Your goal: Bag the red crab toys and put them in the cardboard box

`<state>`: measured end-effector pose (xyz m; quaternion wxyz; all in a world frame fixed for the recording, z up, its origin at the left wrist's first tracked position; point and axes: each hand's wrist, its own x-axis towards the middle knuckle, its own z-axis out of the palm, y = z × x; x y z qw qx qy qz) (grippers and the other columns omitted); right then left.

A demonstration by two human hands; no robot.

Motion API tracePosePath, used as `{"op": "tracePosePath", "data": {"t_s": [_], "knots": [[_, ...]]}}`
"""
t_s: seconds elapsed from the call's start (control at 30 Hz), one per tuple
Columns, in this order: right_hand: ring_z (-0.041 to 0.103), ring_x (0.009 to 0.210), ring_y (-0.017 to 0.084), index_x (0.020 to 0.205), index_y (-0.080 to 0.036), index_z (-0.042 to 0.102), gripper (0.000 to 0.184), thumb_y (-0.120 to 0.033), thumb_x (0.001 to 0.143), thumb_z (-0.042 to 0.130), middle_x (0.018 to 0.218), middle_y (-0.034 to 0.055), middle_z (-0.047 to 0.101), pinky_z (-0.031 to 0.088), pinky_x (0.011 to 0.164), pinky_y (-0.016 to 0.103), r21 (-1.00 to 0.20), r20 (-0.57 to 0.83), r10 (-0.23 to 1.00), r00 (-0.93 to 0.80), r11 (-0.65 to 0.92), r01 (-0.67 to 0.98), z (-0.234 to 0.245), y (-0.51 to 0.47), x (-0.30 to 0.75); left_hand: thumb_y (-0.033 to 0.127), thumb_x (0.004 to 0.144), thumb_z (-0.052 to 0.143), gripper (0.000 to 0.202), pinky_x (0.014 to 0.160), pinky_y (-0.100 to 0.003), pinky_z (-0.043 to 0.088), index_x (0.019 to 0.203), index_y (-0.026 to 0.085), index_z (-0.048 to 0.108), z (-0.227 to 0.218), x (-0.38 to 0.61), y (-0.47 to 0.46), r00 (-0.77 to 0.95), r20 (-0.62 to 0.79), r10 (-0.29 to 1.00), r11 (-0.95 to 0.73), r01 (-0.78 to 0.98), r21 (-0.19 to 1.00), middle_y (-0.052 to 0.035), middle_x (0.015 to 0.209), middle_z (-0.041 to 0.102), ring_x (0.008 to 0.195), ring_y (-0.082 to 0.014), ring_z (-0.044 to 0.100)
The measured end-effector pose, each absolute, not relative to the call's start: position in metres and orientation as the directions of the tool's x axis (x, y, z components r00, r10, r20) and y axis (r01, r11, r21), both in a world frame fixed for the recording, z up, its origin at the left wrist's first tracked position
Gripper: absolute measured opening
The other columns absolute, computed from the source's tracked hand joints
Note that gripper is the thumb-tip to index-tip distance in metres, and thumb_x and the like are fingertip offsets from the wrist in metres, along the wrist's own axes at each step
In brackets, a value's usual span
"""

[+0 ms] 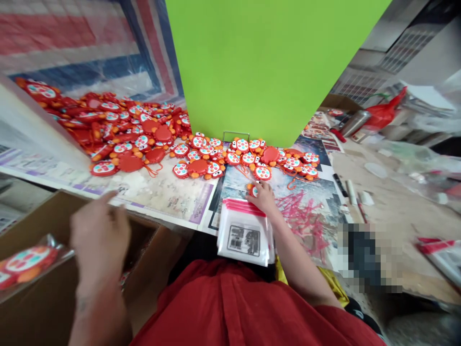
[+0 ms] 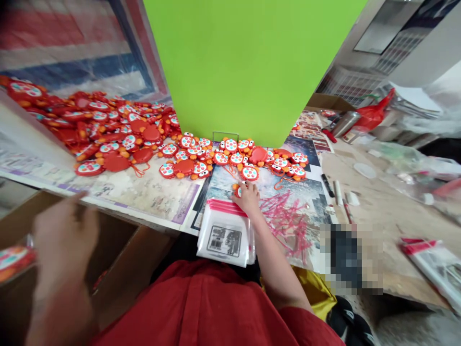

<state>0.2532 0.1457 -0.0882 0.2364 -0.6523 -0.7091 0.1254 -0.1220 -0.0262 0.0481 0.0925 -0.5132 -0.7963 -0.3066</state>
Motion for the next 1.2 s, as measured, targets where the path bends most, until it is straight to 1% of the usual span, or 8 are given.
{"op": "tracePosePath", "data": {"t_s": [0.1,0.2,0.3,0.47,0.6,0.73,1.0,1.2], "knots": [[0.048,0.125,0.038,0.123,-0.021,0.064,0.058,-0.032,0.068,0.076,0.139,0.0164,0.052,0.041,0.1,0.056,-0.555,0.169,0.985,-0.024,0.116,0.824,-0.087,0.151,0.256,0.027,0.092,0.045,0.028,0.101,-0.043,0.046,0.112,0.02,0.063,0.025,-0.049,0.006,-0.02,0.358,0.933,-0.141,0.898,0.417,-0.0083,0.113,0.069,0.11,-0.026,0.059],[0.057,0.116,0.031,0.119,-0.018,0.065,0.051,-0.035,0.071,0.07,0.125,0.0136,0.063,0.043,0.101,0.05,-0.772,0.173,0.985,-0.017,0.146,0.619,-0.077,0.152,0.27,0.018,0.094,0.044,0.024,0.098,-0.037,0.046,0.106,0.021,0.065,-0.005,0.022,0.03,0.374,0.221,0.901,-0.434,0.762,0.481,-0.0059,0.11,0.069,0.106,-0.0217,0.059],[0.065,0.104,0.026,0.116,-0.018,0.065,0.049,-0.047,0.075,0.065,0.113,0.0091,0.07,0.051,0.093,0.044,-0.982,0.053,0.995,0.085,0.037,0.183,-0.063,0.144,0.285,0.02,0.093,0.051,0.019,0.091,-0.038,0.047,0.107,0.017,0.063,-0.032,0.07,0.042,0.451,0.155,0.879,-0.471,0.767,0.436,-0.0099,0.107,0.066,0.103,-0.0242,0.057],[0.067,0.105,0.029,0.114,-0.023,0.063,0.054,-0.064,0.078,0.059,0.119,0.0091,0.069,0.058,0.078,0.045,-0.933,-0.145,0.989,0.038,-0.124,-0.339,-0.044,0.108,0.302,0.03,0.088,0.063,0.02,0.085,-0.043,0.043,0.1,0.014,0.063,-0.056,0.096,0.054,0.347,0.146,0.926,-0.375,0.885,0.275,-0.0143,0.103,0.06,0.1,-0.0292,0.053],[0.064,0.113,0.03,0.117,-0.027,0.061,0.057,-0.064,0.075,0.066,0.129,0.0076,0.065,0.058,0.081,0.047,-0.929,-0.124,0.991,-0.049,-0.133,-0.344,-0.036,0.082,0.307,0.027,0.09,0.059,0.015,0.083,-0.044,0.041,0.096,0.014,0.063,-0.063,0.098,0.056,0.364,0.154,0.918,-0.394,0.88,0.265,-0.0144,0.101,0.059,0.098,-0.0303,0.052],[0.068,0.099,0.027,0.103,-0.023,0.065,0.055,-0.071,0.076,0.061,0.108,0.0077,0.072,0.059,0.075,0.041,-0.936,-0.178,0.984,0.012,-0.166,-0.309,-0.037,0.073,0.306,0.023,0.095,0.049,0.014,0.085,-0.042,0.042,0.095,0.015,0.06,-0.072,0.098,0.054,0.395,0.207,0.895,-0.442,0.848,0.294,-0.0129,0.1,0.061,0.097,-0.0278,0.053],[0.061,0.064,0.016,0.089,-0.022,0.065,0.045,-0.062,0.072,0.072,0.081,0.0015,0.069,0.051,0.058,0.026,-0.961,-0.213,0.977,-0.029,-0.215,-0.176,-0.047,0.068,0.306,0.025,0.092,0.057,0.035,0.086,-0.037,0.046,0.123,0.013,0.047,-0.076,0.09,0.053,0.142,0.22,0.965,-0.256,0.683,0.684,-0.0073,0.093,0.064,0.094,-0.023,0.06],[0.064,0.079,0.019,0.103,-0.023,0.065,0.051,-0.066,0.076,0.066,0.096,0.0031,0.07,0.053,0.071,0.029,-0.989,-0.088,0.996,-0.014,-0.09,-0.121,-0.044,0.076,0.296,0.022,0.097,0.047,0.019,0.09,-0.041,0.041,0.106,0.016,0.061,-0.078,0.089,0.053,0.386,0.265,0.883,-0.468,0.745,0.474,-0.0093,0.102,0.066,0.1,-0.025,0.056]]}}
